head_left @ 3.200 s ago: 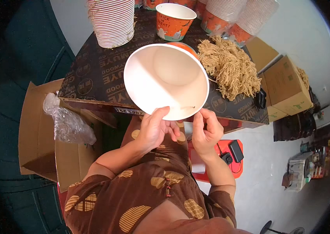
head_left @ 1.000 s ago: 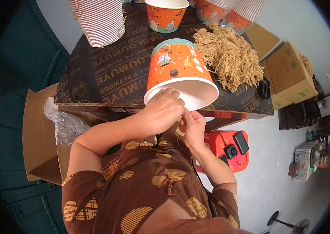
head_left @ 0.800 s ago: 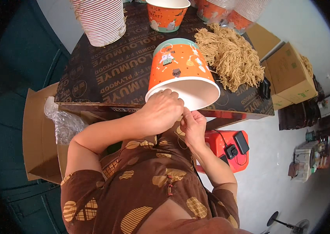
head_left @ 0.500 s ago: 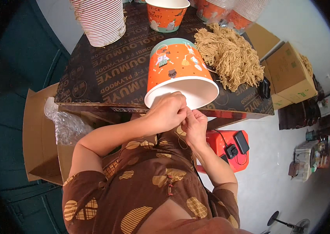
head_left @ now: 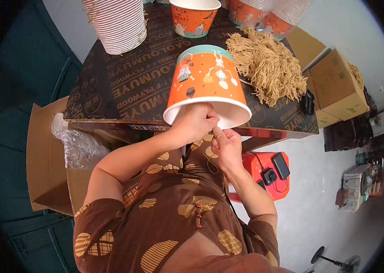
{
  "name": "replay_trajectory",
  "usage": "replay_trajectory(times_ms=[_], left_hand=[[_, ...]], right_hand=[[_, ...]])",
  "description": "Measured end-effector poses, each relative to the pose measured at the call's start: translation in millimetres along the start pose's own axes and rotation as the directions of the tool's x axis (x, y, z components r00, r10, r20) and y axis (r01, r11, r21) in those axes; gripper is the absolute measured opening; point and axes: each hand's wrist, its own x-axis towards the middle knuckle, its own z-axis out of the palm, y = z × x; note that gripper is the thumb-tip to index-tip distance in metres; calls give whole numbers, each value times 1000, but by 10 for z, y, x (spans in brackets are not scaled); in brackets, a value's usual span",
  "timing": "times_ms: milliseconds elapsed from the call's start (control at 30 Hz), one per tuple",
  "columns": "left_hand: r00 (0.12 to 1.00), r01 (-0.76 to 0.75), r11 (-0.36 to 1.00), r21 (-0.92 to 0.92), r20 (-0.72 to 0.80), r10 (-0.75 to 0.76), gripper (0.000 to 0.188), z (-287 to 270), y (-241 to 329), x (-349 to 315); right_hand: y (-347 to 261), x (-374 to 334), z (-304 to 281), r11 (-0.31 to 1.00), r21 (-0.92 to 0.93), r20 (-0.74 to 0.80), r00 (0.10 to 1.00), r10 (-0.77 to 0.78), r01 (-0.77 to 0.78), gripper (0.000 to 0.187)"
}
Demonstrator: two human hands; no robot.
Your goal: Threading string through a bucket to create a handle.
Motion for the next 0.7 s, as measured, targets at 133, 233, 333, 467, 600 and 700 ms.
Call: replay_trajectory(times_ms=[133, 233, 333, 467, 600, 700], left_hand=[[999, -50, 999, -21, -13, 50, 19, 20, -86, 99], [997, 59, 993, -104, 53, -54, 19, -53, 97, 114], [995, 76, 984, -159, 75, -65, 19, -73, 108, 141], [998, 18, 993, -117, 62, -11, 20, -41, 51, 127], [999, -33, 999, -31, 17, 33, 20, -34, 90, 100], [999, -47, 999, 18, 10, 47, 20, -32, 86, 117]], right_hand=[[-86, -23, 80, 993, -120, -85, 996, 11, -21, 28], [-138, -10, 28, 992, -112, -52, 997, 51, -56, 28], [-135, -14, 14, 996, -53, -43, 996, 76, -79, 29], [-80, -45, -23, 998, -52, -14, 999, 38, -39, 26], [17, -117, -58, 895, -383, 29, 971, -237, 230, 19], [-23, -159, -43, 740, -568, 85, 920, -383, 360, 15]])
